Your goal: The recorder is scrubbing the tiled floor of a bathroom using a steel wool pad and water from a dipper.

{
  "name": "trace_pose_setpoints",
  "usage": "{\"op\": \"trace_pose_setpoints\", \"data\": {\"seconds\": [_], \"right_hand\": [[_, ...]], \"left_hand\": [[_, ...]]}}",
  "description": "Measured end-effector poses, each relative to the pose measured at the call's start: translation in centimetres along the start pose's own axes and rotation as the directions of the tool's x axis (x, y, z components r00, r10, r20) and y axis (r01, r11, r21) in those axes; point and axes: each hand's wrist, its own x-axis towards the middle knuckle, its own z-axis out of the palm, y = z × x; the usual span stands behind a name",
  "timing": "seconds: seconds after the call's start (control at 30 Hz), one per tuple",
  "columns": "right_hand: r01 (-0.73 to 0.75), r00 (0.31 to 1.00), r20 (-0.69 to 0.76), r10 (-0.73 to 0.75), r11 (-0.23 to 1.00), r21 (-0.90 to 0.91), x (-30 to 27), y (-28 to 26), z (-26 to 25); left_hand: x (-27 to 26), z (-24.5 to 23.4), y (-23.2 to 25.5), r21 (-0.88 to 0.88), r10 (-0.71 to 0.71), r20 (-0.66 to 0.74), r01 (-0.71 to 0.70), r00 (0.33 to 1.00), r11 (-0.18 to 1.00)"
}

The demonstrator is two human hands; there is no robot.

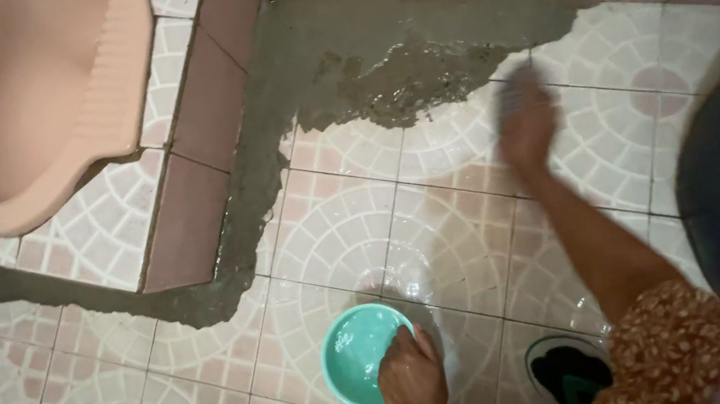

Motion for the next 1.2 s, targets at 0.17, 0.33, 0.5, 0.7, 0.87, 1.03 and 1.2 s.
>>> {"op": "trace_pose_setpoints", "data": {"seconds": [0.17, 0.33, 0.5, 0.7, 0.87, 1.03, 1.2], "right_hand": [[-0.377, 0.845, 0.535, -0.012, 0.696, 0.611, -10.0, -18.7, 12.1], [0.816, 0.449, 0.393, -0.802, 0.547, 0.186, -15.7, -20.3, 12.5], [-0.567, 0.446, 0.888, -0.110, 0.733, 0.376, -9.5, -18.4, 5.0], [-0.014, 0.959, 0.281, -0.027, 0.990, 0.143, -1.3, -8.9, -2.6], [0.251, 0.943, -0.135, -0.303, 0.919, -0.304, -0.9, -5.9, 7.2], [-0.215, 0.847, 0.529, 0.051, 0.944, 0.252, -9.8, -21.1, 15.7], [0.698, 0.462, 0.484, -0.743, 0.642, 0.317, -16.0, -21.3, 14.6]], "left_hand": [[-0.2, 0.6, -0.4, 0.003, 0.025, -0.042, -0.025, 0.999, 1.000], [-0.3, -0.4, -0.1, -0.025, 0.013, -0.038, -0.014, 0.999, 1.000], [-0.3, 0.2, -0.1, -0.036, 0.031, -0.031, -0.032, 0.999, 0.999], [-0.3, 0.4, -0.5, -0.001, 0.014, -0.029, -0.015, 0.999, 1.000], [-0.1, 0.7, -0.4, -0.030, 0.067, -0.063, -0.069, 0.996, 0.997], [-0.3, 0.3, -0.4, -0.061, 0.073, -0.065, -0.077, 0.995, 0.995], [-0.2, -0.2, -0.2, -0.151, 0.078, -0.102, -0.093, 0.992, 0.984]]}}
